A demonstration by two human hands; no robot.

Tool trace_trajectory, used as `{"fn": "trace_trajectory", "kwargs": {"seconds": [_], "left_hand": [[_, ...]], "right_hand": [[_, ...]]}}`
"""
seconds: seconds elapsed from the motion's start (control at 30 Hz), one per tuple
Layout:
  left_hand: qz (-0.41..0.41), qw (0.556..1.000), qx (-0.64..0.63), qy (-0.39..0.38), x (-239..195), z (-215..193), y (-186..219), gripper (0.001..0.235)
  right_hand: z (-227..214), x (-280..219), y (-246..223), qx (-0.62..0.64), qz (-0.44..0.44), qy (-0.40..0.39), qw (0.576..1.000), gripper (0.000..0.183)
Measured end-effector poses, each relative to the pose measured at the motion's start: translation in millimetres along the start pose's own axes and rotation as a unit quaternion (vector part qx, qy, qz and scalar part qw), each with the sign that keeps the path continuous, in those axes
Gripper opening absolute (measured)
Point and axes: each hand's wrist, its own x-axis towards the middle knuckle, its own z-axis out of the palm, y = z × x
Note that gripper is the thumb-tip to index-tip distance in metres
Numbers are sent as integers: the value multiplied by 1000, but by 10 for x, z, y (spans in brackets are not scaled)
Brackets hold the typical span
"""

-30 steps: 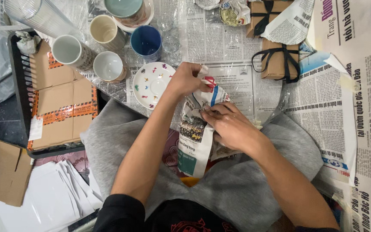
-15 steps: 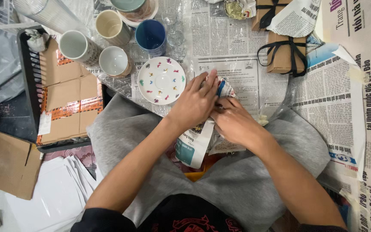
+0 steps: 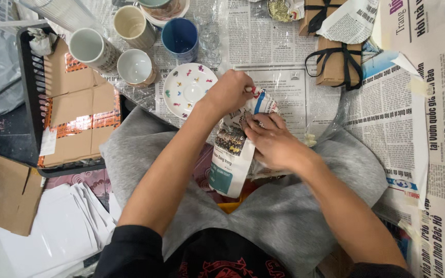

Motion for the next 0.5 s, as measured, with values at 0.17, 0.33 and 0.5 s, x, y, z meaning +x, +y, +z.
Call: {"fn": "trace_trajectory", "kwargs": {"seconds": [0.17, 0.33, 0.5], "left_hand": [[58, 997, -3, 55, -287, -159, 203, 22], [87, 990, -46, 103, -563, -586, 554, 23], [148, 975, -20, 165, -722, -751, 709, 30]], "right_hand": [[-307, -215, 347, 488, 64, 43, 869, 66], [-345, -357, 477, 474, 117, 219, 845, 98], [-193, -160, 373, 679, 196, 51, 706, 56]]}}
